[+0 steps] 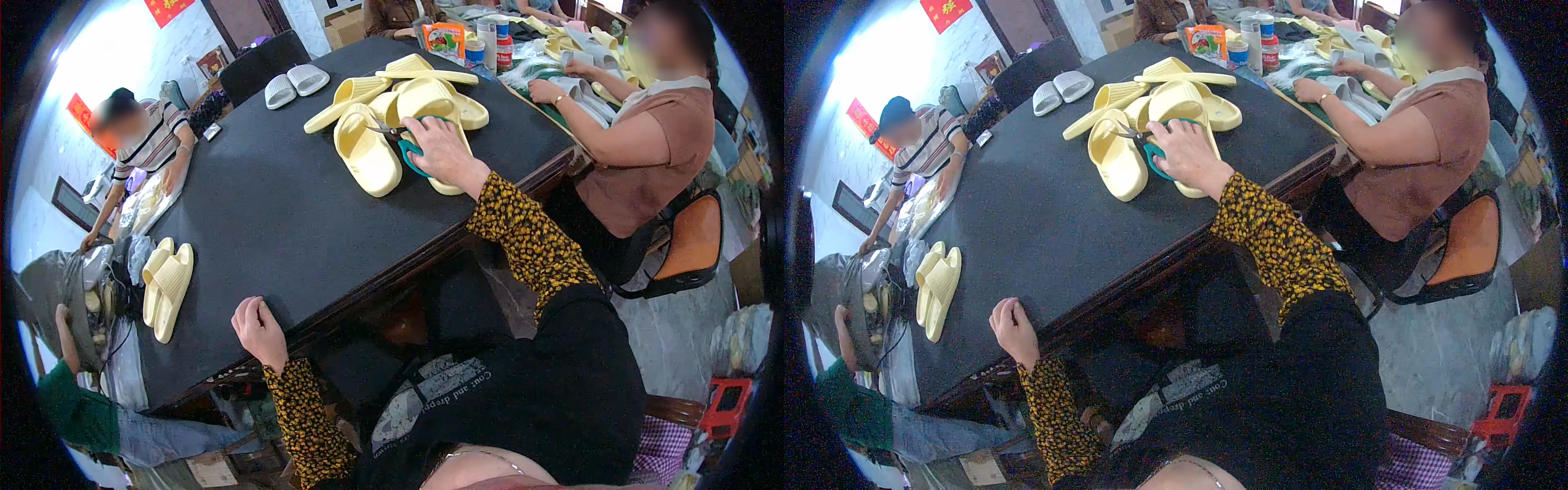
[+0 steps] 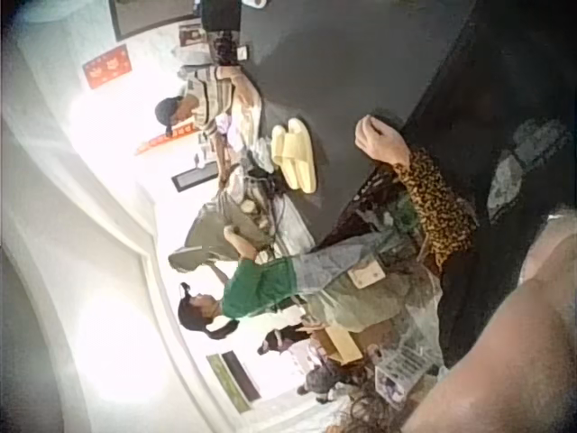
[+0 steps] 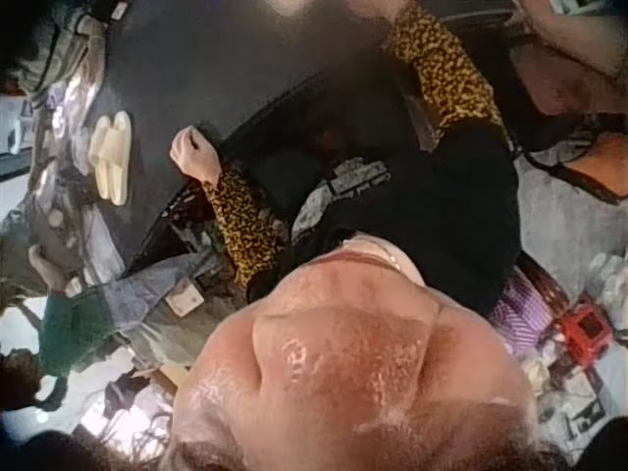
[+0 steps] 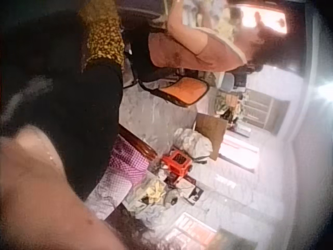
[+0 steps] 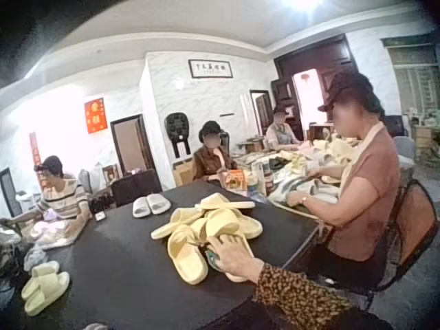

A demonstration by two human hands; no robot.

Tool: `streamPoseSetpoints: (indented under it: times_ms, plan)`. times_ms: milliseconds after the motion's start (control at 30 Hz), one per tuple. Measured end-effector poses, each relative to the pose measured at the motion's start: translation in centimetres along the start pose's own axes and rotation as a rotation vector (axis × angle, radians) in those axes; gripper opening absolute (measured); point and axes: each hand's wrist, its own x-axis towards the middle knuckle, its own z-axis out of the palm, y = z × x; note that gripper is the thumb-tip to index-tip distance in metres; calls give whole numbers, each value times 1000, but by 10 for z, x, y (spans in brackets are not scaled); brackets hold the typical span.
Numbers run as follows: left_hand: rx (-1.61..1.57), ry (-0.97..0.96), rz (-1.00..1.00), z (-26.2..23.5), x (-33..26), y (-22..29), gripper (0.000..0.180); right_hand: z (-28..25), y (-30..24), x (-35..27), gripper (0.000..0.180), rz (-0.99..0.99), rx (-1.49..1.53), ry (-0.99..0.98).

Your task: The person trims excess plastic from slide sandals using scissors, cutting along the edges and straps of multiple pairs.

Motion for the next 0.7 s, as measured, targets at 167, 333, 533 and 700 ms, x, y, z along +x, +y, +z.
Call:
streamPoseSetpoints:
  times_ms: [167,333,533,700]
  plan:
    - [1,-11,5,1,-1,-3,9,14,22,21,55,-24,-64,24]
    - [9,-8,4,0,-2,-2,9,21,33,38,55,-35,-115,18]
    - [16,0,-4,5,1,1,9,26,51,61,53,-31,-104,33]
    - [-9,71,21,4,3,2,7,30,62,78,49,-141,-162,124]
